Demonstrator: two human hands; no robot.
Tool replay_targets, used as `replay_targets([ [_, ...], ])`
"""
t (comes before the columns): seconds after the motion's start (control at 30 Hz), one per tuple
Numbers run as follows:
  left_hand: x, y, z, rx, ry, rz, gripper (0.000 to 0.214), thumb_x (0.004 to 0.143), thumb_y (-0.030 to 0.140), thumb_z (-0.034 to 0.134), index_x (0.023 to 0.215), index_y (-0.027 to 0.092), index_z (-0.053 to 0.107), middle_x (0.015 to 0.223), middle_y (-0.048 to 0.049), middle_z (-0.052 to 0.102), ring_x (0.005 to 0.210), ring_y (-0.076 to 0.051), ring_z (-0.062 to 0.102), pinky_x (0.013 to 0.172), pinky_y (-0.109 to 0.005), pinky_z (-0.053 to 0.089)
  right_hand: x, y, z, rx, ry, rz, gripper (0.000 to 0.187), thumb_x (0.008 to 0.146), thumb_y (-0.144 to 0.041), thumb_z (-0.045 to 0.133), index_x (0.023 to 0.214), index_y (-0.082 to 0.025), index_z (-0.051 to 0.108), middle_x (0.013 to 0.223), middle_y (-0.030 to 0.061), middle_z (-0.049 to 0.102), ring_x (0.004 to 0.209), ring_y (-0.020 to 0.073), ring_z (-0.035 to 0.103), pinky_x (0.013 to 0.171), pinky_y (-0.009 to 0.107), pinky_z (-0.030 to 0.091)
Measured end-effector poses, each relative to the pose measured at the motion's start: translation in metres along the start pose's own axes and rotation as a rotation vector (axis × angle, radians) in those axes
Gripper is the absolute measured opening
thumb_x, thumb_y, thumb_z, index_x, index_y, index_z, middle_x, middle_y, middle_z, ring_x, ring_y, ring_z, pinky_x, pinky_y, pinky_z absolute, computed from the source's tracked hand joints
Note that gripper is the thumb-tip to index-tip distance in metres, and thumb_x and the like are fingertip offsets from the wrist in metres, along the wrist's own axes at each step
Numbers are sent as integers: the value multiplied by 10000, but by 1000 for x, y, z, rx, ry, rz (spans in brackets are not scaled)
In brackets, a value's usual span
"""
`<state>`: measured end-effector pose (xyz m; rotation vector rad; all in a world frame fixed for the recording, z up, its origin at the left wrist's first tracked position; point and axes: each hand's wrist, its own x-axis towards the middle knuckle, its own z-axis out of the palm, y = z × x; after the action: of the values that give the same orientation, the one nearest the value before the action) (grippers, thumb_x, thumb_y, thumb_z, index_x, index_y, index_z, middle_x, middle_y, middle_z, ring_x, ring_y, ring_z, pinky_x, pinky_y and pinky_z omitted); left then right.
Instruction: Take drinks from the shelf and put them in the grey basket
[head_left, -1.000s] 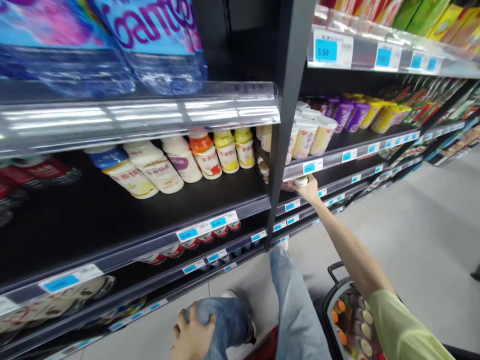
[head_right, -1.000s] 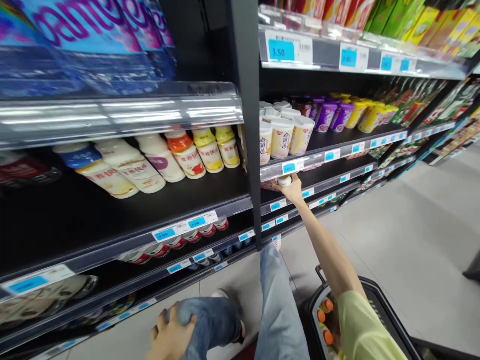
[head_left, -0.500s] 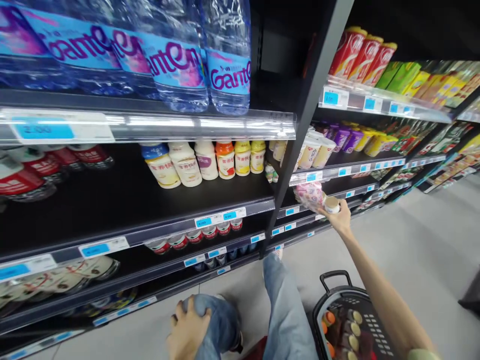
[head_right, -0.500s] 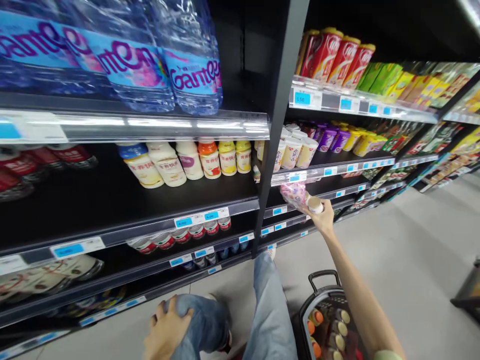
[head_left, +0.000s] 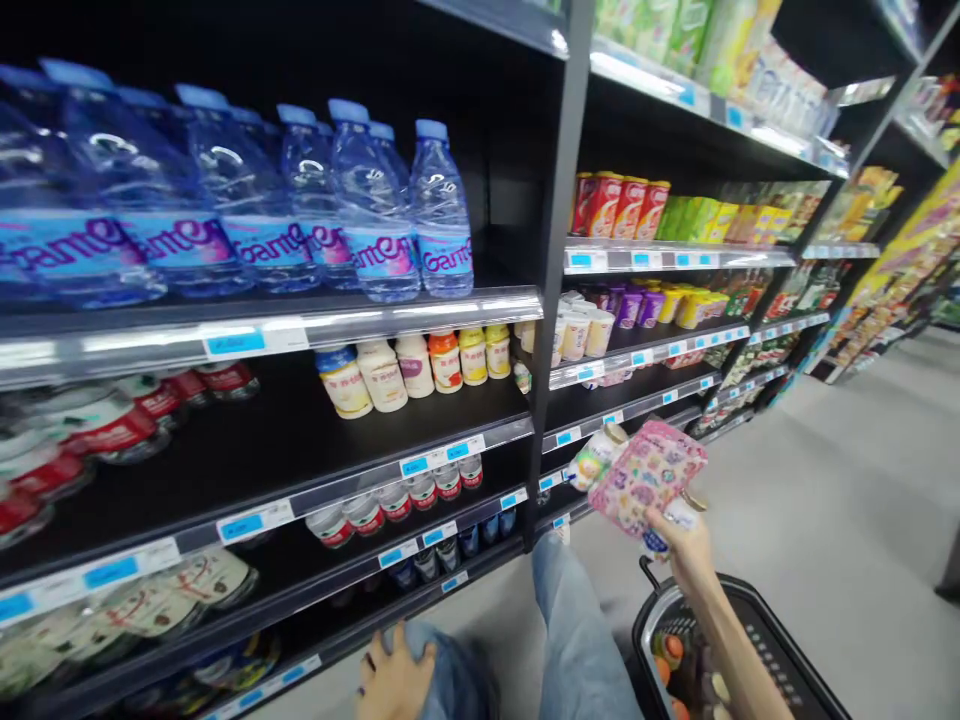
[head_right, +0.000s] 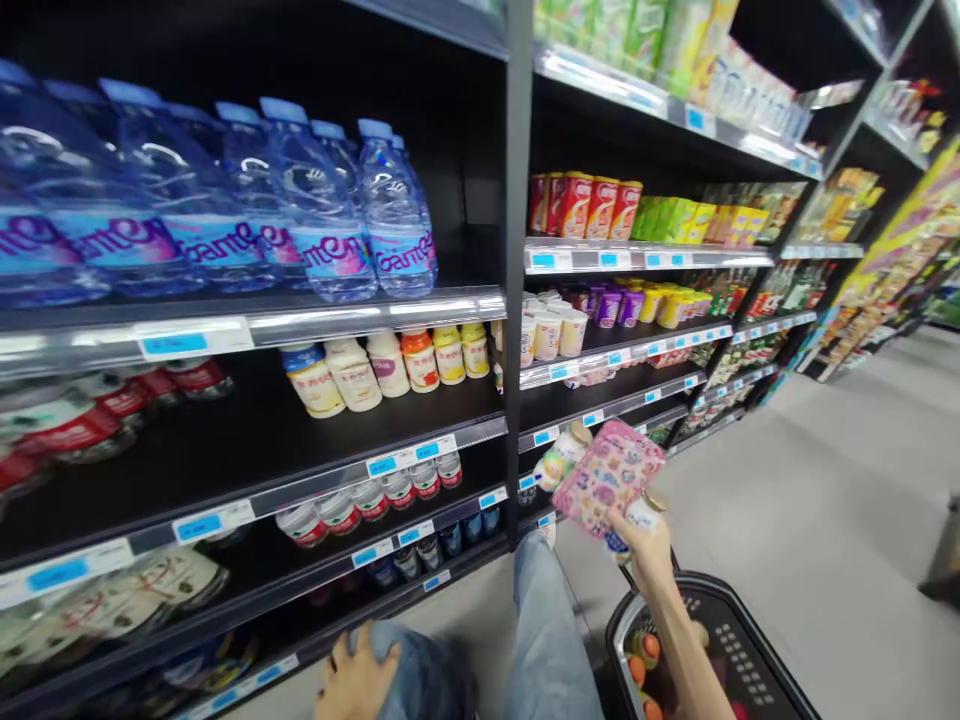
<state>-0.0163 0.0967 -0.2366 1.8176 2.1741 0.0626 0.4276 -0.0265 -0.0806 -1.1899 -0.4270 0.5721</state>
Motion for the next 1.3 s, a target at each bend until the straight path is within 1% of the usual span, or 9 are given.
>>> replay_targets([
  [0.1,-2,-8,-1,-136,51,201,594,919,431,413,1305,93,711,1526,-245,597,1499,-453,470,1239,-633,376,-76,25,4,178,-28,264,587,612,-365,1013,1131,-232,773,1112,98,833,997,350,807,948,498,654],
  [0.2,-16,-18,-5,-475,-115,372,545,913,594,456,1121,193,761,1293,-173,761,1362,-408,626,1266,-584,396,-145,50,24,315,-105,423,636,584,-366,1031,1141,-205,768,1111,109,832,1031,366,799,1002,534,621],
  [0.27,-30,-22,-6,-797,-323,304,623,853,783,542,1079,243,756,1176,-130,804,1250,-406,700,1163,-587,518,-175,69,38,360,-108,510,675,498,-338,1061,1086,-195,761,1018,89,837,1016,362,794,993,536,614],
  [0.33,-45,-23,-3,-1112,-480,127,729,705,921,651,1015,267,739,1024,-93,821,1107,-407,751,980,-594,626,-191,89,47,358,-136,592,652,466,-344,1070,1020,-202,758,925,43,829,975,331,785,973,522,607],
  [0.47,-65,-24,7,-1444,-486,-121,747,565,927,770,883,254,700,855,-40,788,939,-334,768,788,-497,674,-202,119,49,224,-173,647,662,416,-328,1086,983,-238,758,921,-3,811,899,279,739,920,479,587],
  [0.67,-72,-22,14,-1281,-456,-158,762,405,726,954,887,193,700,801,-38,756,700,-249,716,597,-323,593,-197,130,41,-27,-450,485,739,471,-457,1061,1101,-263,728,1077,2,772,996,277,688,943,429,551],
  [0.9,-72,-31,18,-1140,-534,-9,759,635,735,885,1086,145,734,979,-86,801,827,-268,758,711,-334,607,-197,159,40,-305,-348,421,574,861,-771,697,1048,-228,703,987,13,765,916,225,679,888,369,543],
  [1.0,-77,-29,21,-1164,-492,4,766,704,742,842,1188,160,723,1077,-87,803,868,-249,754,747,-320,593,-196,165,42,-372,-281,466,634,841,-834,646,984,-220,710,961,35,778,917,248,698,879,376,547],
  [1.3,-93,-28,17,-1234,-432,9,715,798,782,731,1129,148,729,1072,-105,796,923,-253,730,811,-318,547,-202,169,37,-447,-278,597,798,749,-915,653,1058,-183,719,1032,103,803,947,302,719,842,393,564],
])
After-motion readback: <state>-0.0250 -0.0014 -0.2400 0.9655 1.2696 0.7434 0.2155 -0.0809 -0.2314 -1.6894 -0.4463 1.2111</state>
